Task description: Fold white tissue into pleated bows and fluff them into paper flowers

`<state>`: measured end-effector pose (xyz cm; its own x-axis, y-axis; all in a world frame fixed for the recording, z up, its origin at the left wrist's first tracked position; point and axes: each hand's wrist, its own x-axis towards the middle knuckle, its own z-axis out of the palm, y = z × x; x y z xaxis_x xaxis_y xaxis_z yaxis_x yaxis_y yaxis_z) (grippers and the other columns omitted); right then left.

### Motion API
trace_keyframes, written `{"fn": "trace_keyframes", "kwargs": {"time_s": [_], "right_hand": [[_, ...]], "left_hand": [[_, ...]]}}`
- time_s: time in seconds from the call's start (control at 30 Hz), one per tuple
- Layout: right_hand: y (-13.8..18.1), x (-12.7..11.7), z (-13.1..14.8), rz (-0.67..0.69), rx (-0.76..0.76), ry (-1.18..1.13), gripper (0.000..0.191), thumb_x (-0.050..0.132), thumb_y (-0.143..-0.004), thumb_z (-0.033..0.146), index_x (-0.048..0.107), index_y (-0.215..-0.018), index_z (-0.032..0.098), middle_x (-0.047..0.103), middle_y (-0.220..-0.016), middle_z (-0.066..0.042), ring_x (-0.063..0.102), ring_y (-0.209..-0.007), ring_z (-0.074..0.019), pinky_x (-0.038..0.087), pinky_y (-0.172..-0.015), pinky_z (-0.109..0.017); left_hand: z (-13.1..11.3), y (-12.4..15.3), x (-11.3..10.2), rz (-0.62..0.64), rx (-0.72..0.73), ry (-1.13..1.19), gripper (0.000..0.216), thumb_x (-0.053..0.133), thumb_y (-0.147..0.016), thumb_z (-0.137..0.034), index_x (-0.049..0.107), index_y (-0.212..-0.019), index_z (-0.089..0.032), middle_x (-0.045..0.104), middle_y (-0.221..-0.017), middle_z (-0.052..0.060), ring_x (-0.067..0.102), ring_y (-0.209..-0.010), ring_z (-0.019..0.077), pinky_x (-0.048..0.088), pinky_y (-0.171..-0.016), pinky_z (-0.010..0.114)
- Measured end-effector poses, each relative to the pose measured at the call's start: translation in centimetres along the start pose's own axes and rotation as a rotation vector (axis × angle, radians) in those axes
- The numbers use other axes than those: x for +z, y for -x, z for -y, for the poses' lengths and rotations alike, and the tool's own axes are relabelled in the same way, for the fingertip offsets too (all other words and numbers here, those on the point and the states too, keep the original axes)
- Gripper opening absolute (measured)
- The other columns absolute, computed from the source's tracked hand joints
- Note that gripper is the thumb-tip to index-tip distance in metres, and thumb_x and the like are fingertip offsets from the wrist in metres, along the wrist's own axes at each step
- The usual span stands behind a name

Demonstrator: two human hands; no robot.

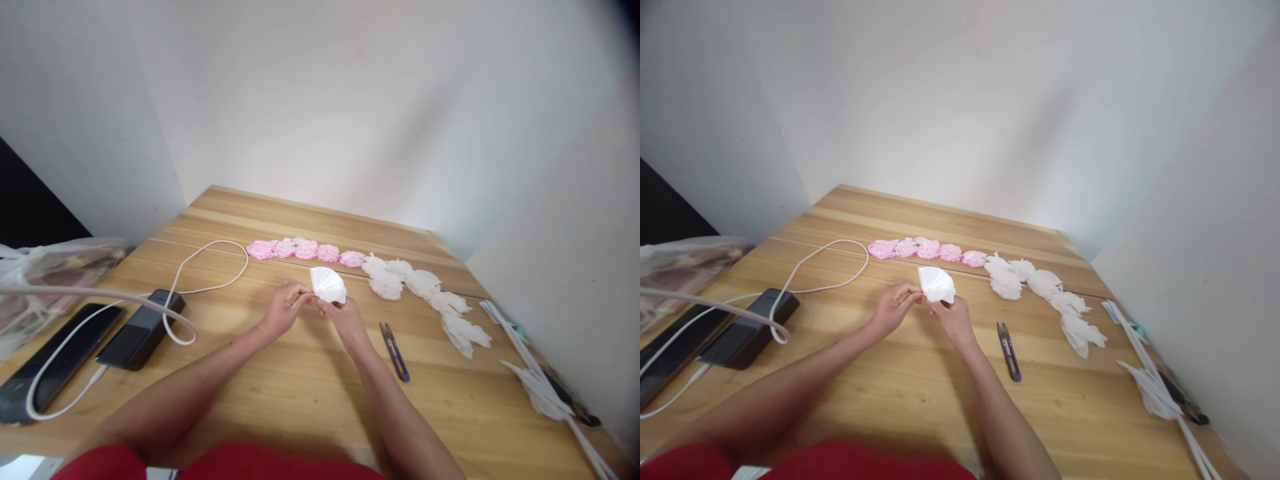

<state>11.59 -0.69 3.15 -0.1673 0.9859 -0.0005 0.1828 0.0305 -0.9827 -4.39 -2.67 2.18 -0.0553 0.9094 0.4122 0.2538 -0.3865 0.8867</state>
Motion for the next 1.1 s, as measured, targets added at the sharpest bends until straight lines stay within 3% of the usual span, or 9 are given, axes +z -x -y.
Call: {"fn": "trace_keyframes", "kwargs": {"time_s": [0.27,0.57,0.9,1.1], "right_hand": [[0.0,-0.2,-0.6,0.026,0.017,0.033,0.013,0.063,-0.061,0.027,0.058,-0.052,0.019,0.058,-0.053,0.002,0.049,-0.054,-0.0133,0.039,-0.056,-0.026],[-0.1,-0.2,-0.7,0.022,-0.001,0.068,0.016,0.06,-0.062,0.028,0.055,-0.049,0.019,0.056,-0.051,0.002,0.047,-0.052,-0.0132,0.036,-0.054,-0.026],[-0.2,-0.2,-1.5,-0.005,-0.039,0.079,0.019,0.063,-0.063,0.031,0.055,-0.05,0.019,0.056,-0.051,0.002,0.047,-0.053,-0.014,0.038,-0.054,-0.026],[-0.7,-0.6,-2.7,-0.028,-0.069,0.079,0.016,0.066,-0.063,0.032,0.062,-0.058,0.017,0.06,-0.055,0.001,0.05,-0.055,-0.0147,0.039,-0.055,-0.027]], "left_hand": [[0.4,0.0,0.0,0.085,-0.1,0.161,0.024,0.051,-0.085,-0.033,0.057,-0.069,-0.017,0.063,-0.066,0.001,0.059,-0.066,0.0142,0.044,-0.065,0.024],[0.2,-0.1,-0.2,0.083,-0.096,0.054,0.026,0.049,-0.087,-0.037,0.056,-0.071,-0.018,0.063,-0.068,0.0,0.056,-0.067,0.0141,0.043,-0.065,0.024],[0.3,0.0,0.1,0.053,-0.105,0.088,0.026,0.049,-0.087,-0.038,0.056,-0.071,-0.018,0.062,-0.067,0.0,0.056,-0.066,0.0147,0.043,-0.065,0.024],[1.4,-0.2,-0.1,0.172,-0.145,0.204,0.026,0.054,-0.085,-0.04,0.063,-0.079,-0.016,0.066,-0.077,0.003,0.06,-0.075,0.0159,0.046,-0.072,0.026]]}}
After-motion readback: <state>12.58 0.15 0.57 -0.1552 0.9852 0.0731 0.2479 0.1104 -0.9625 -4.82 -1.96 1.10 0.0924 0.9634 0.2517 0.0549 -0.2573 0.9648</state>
